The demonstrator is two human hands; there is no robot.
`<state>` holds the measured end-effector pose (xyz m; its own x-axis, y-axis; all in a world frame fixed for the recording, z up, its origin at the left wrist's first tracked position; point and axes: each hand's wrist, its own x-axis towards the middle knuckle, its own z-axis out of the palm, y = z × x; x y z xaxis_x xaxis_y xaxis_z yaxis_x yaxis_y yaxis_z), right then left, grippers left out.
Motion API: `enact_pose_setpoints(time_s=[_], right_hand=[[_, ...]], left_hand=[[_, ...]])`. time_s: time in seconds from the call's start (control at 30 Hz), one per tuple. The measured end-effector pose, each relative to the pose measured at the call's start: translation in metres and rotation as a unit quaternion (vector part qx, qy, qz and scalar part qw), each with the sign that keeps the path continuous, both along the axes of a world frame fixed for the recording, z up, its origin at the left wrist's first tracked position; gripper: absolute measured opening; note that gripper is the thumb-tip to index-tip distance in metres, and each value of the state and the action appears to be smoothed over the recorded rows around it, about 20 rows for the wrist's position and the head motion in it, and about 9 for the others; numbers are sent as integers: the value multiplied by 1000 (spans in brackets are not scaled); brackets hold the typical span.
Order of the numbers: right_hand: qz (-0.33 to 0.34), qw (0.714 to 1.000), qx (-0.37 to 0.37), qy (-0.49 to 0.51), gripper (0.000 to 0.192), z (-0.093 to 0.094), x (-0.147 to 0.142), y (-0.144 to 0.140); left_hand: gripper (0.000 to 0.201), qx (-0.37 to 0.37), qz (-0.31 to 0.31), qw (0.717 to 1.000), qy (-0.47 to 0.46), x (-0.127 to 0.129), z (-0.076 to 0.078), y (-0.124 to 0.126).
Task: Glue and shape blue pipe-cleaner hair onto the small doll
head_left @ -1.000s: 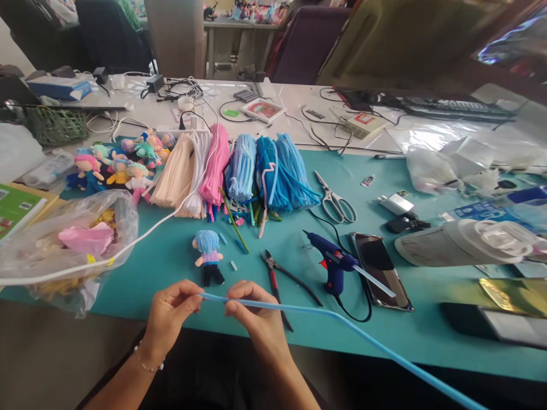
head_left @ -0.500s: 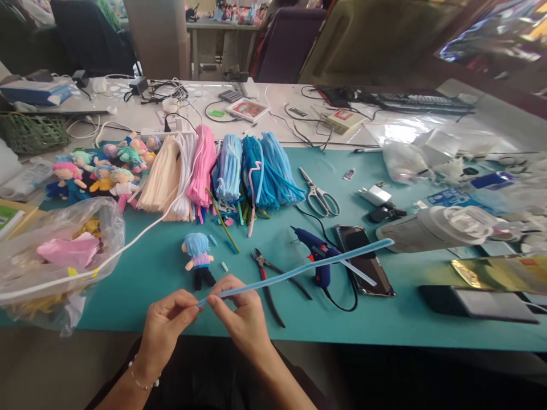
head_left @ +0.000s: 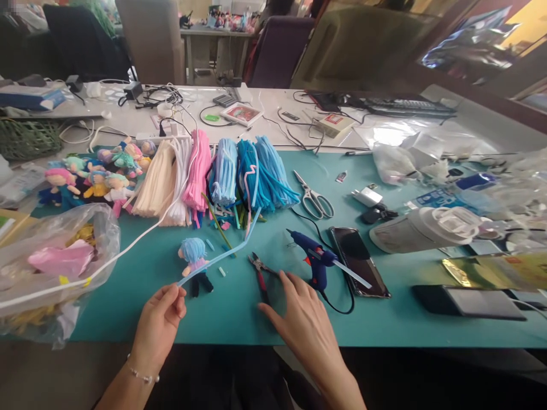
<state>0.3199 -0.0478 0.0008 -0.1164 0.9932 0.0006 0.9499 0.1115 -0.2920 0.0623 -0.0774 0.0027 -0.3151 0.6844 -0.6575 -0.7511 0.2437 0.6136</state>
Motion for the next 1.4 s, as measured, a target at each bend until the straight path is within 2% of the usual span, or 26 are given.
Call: enact_pose_setpoints(time_s=[0.1, 0.23, 0.3, 0.4, 0.47, 0.53, 0.6, 0.67, 0.77, 0.87, 1.0, 1.4], right_hand=[[-2, 998, -7, -55, 60, -9, 7, -1], [5, 999, -1, -48, 56, -8, 4, 3], [11, 1000, -15, -4, 54, -4, 4, 3], [27, 987, -83, 133, 52, 4, 4, -3], [61, 952, -154, 256, 50, 12, -2, -10], [106, 893, -242, 365, 45, 19, -15, -16], [123, 835, -322, 429, 38, 24, -33, -21], [114, 809, -362, 449, 31, 28, -50, -24], [113, 815, -359, 441, 24, 32, -66, -24], [121, 830, -343, 423, 26, 34, -71, -21], [128, 843, -330, 406, 24, 34, -72, -18], [146, 847, -308, 407, 23, 28, -73, -15]], left_hand=[[32, -2, 7, 1000, -1, 0, -2, 1], [32, -2, 2, 1000, -1, 1, -3, 2], [31, 8, -2, 1000, 13, 0, -4, 1], [32, 31, -4, 998, 53, -1, -6, -1], [33, 44, -1, 995, 91, -1, -8, -2], [32, 51, 2, 990, 131, -1, -10, -3], [29, 65, 2, 982, 177, -1, -11, -4], [24, 83, -6, 971, 226, -1, -12, -6], [19, 91, -21, 954, 285, -2, -13, -8], [17, 90, -21, 945, 315, -2, -13, -10], [16, 95, -21, 939, 329, -1, -12, -10], [14, 100, -31, 934, 342, -2, -12, -12]])
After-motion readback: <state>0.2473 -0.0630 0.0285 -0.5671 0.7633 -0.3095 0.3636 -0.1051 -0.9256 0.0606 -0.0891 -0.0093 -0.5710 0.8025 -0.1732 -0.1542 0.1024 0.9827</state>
